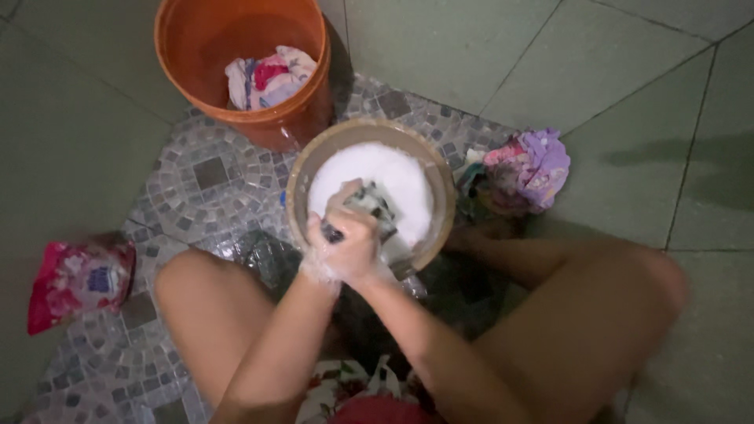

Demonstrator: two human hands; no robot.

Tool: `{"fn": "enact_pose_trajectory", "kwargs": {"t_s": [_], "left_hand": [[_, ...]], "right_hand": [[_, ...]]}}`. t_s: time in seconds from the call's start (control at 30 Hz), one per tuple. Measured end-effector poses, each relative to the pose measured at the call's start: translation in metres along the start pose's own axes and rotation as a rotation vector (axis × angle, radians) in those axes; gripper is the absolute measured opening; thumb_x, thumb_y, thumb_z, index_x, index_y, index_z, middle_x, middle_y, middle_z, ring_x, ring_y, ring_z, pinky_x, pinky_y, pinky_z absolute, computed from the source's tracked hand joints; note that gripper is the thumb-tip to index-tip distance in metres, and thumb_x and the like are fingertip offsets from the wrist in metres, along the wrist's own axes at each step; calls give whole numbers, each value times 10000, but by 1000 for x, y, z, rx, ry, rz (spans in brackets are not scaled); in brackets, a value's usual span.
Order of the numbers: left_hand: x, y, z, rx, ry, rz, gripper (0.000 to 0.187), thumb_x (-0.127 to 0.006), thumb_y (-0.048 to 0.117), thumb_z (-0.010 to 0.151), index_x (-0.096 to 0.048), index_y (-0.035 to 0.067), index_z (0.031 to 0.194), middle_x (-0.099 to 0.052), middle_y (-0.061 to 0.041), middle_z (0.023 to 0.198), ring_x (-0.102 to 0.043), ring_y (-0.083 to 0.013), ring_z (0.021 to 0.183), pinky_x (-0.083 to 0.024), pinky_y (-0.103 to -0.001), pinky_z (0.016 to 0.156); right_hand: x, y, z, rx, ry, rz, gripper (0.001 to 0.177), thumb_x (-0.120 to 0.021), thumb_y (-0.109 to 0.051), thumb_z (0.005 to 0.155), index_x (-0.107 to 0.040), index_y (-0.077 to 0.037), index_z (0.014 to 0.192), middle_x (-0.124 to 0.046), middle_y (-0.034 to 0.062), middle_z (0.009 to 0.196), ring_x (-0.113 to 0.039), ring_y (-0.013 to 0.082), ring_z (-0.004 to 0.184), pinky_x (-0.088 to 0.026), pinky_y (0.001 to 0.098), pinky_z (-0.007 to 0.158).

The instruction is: The person hand washes various pieces of clothing in a small basin filled with soapy water. They scrub and rinse each item individually, then place the washed clothes into a larger orange bucket nearby.

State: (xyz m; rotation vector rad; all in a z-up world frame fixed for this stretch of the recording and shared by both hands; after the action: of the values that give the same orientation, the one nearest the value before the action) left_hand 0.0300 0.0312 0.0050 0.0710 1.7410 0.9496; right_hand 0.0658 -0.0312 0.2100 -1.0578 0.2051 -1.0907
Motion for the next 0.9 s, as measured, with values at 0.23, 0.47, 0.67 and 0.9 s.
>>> {"fn": "enact_pose_trajectory", "kwargs": {"t_s": [0.23, 0.47, 0.67, 0.9], "left_hand": [[-31, 35, -8, 439, 506, 134, 456, -575, 297, 1005, -579, -3, 1348, -690, -154, 1199, -689, -247, 1041, -580, -404, 904], [0, 71, -7, 442, 419, 316, 376, -637, 237, 982, -592, 70, 1316, -701, -135, 1169, -635, -224, 908, -481, -366, 683], [-46, 120, -6, 169, 160, -107, 452, -657, 201, 959, -519, -76, 1288, -603, -204, 1187, -560, -337, 1098, -557, -404, 902], [8, 53, 18, 167, 413, -90, 526, -540, 269, 975, -467, 38, 1442, -634, -130, 1297, -612, -272, 1184, -571, -418, 987]], "right_hand": [[35, 114, 43, -212, -15, -209, 217, -787, -214, 918, -711, -17, 863, -692, 157, 899, -645, 303, 886, -500, 425, 866], [-2, 160, 5, -311, -827, -352, 987, -869, -241, 675, -441, -127, 1556, -289, 236, 1602, -280, 429, 1471, -255, 562, 1131], [8, 178, -27, -287, -638, -373, 734, -983, -356, 665, -665, -129, 1286, -417, 123, 1553, -285, 387, 1487, -231, 479, 1211], [-7, 37, 13, -109, -286, 196, 529, -911, -227, 658, -720, -1, 1097, -611, 110, 1301, -545, 252, 1266, -431, 365, 1112]]}}
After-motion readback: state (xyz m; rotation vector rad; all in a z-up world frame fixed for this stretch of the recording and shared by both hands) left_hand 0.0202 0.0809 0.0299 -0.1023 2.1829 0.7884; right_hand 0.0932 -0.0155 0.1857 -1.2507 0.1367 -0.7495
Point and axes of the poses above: each hand's wrist, its own z-axis towards the middle knuckle, its own x-axis out of the back of the hand, y = z × x, the point moved 9 cm from there along z, towards the middle knuckle
